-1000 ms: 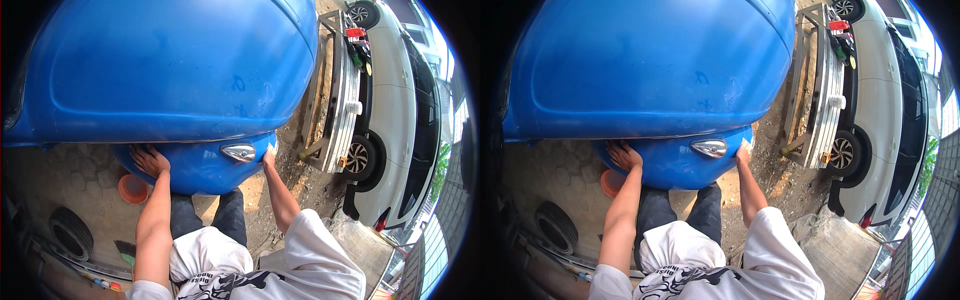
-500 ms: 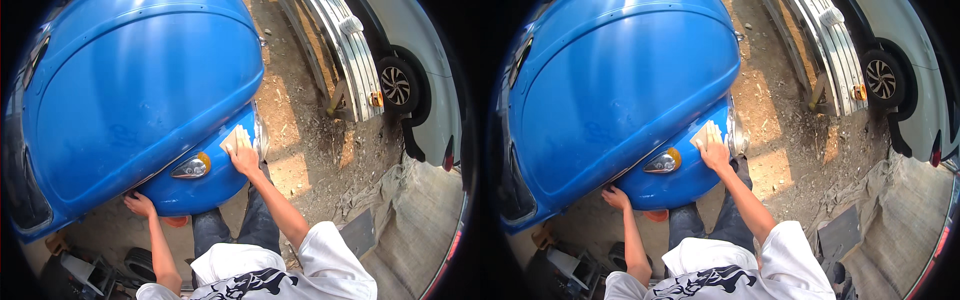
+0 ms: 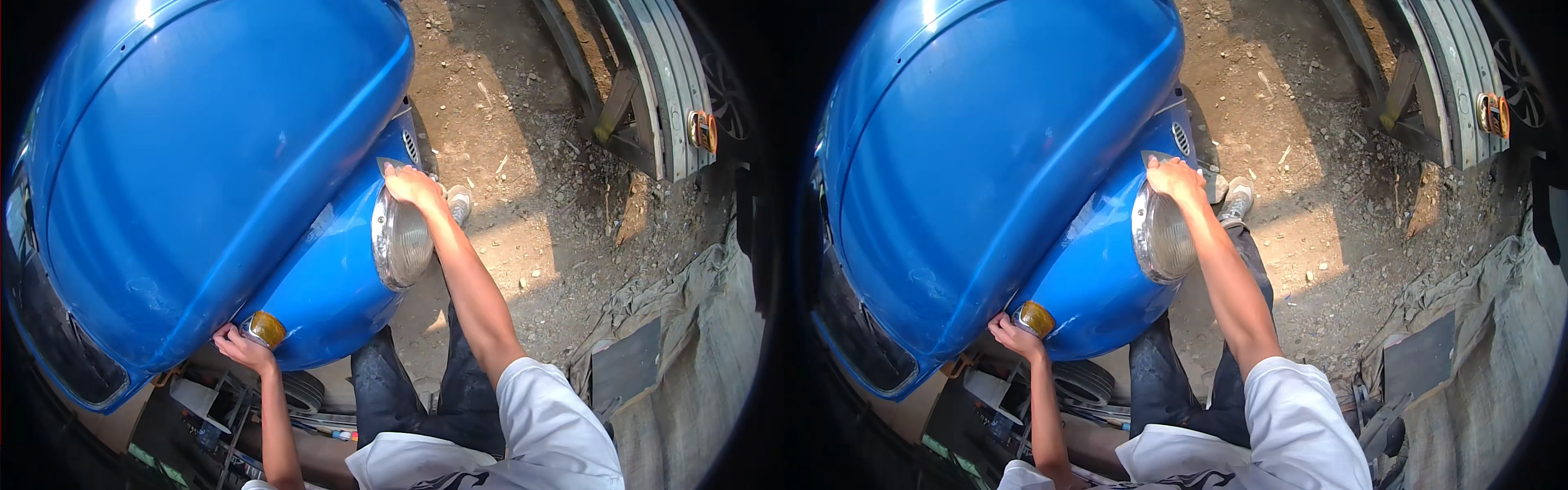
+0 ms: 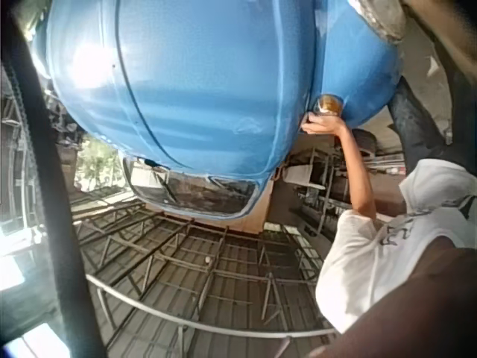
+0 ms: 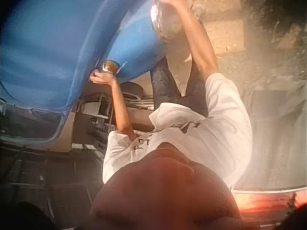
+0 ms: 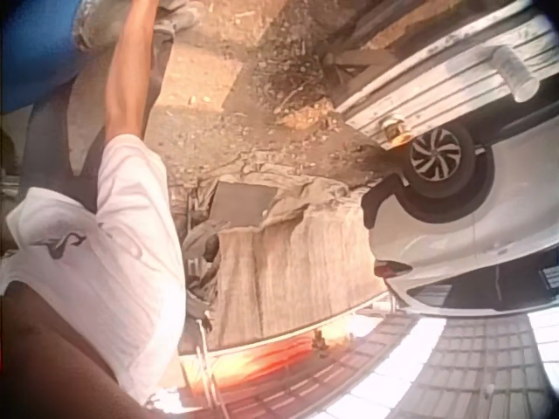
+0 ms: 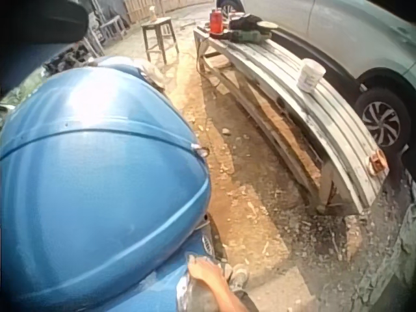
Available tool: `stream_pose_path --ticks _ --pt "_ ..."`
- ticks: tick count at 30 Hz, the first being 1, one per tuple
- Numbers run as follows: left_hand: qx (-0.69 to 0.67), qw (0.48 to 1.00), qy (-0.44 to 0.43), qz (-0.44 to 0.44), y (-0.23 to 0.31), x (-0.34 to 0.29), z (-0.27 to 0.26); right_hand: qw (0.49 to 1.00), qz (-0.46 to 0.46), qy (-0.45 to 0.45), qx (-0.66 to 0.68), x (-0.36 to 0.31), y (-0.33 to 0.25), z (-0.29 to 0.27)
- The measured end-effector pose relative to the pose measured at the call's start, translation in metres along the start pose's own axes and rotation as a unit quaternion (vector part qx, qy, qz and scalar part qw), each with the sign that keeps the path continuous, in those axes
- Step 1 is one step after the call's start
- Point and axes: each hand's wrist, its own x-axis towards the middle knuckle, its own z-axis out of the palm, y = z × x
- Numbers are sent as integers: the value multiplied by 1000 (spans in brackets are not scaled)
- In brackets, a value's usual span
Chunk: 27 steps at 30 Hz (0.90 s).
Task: The person sands the fender of a blue car using sandpaper, dipping a hand into a bucket of water and rubbing the car surface by hand.
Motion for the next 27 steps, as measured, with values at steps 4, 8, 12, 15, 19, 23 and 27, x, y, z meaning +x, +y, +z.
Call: stream_pose_path --ticks 4,8,12,15,19,23,27 --pt "-13 1000 14 3 -10 16 -25 986 -162 38 -23 -44 -7 39" --pt "-15 1000 -4 -19 -5 14 -19 990 -127 51 32 -29 0 36" --pt "2 1000 -12 -24 -7 16 -15 993 -99 5 68 17 -4 44" --pt "53 997 -10 -51 -2 15 -21 965 -251 74 -17 -31 -24 57" --pt "18 999 -30 -20 -8 7 -12 985 -133 75 83 39 -1 16" --pt "7 999 -14 -33 -23 19 -20 953 -283 101 -29 -4 -8 52" --pt "10 1000 -6 -29 -7 10 -10 972 -206 112 24 30 -7 24"
